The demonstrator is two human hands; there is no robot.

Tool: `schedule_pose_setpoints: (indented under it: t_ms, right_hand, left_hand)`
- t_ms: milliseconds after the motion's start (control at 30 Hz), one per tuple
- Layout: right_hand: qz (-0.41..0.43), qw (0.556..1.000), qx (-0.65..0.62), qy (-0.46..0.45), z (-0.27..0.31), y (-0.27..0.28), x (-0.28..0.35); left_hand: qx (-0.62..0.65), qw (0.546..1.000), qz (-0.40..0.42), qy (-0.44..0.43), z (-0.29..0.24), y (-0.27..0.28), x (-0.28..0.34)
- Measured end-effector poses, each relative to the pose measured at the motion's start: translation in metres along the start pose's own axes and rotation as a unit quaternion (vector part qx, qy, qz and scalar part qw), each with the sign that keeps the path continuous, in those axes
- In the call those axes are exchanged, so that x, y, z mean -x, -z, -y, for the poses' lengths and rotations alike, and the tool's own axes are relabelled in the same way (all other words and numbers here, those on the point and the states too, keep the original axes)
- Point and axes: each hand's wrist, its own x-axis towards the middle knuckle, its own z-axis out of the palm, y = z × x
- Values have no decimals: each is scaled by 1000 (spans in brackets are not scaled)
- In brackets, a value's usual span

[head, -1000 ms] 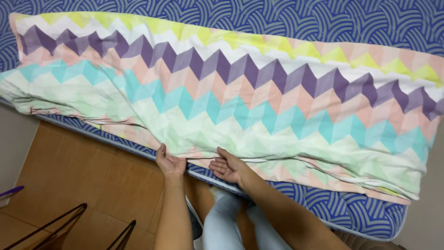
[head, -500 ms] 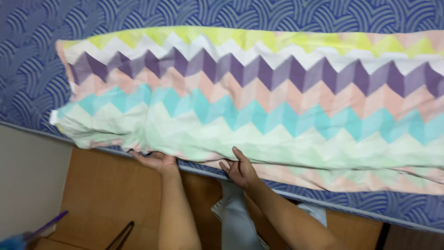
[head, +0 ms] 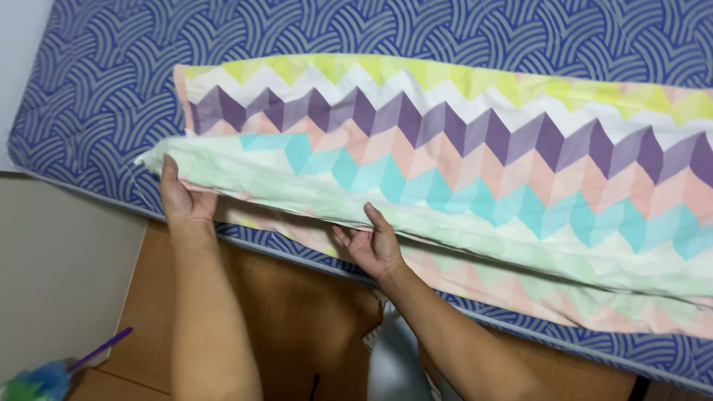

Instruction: The person irons a green and white striped towel on a bed, then places it in a wardrobe. They then fold a large, colorful patterned bedsheet on the bed and place it in the same wardrobe.

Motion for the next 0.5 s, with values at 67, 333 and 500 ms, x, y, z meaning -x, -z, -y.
schedule_pose_setpoints:
  t_ms: [67,333,500]
  right_hand:
    - [50,999,-6,12,-2,-16,6]
    - [73,997,23,10,-61,-29,-60]
    - [-24,1000,17,5,-135,-28,-147]
  left_hand:
    - [-10,994,96,-50,-26,-36,11]
    - [-147,977,-65,-138,-64,-19,-1]
    - [-427,884,-84,-169,-31,142,-46]
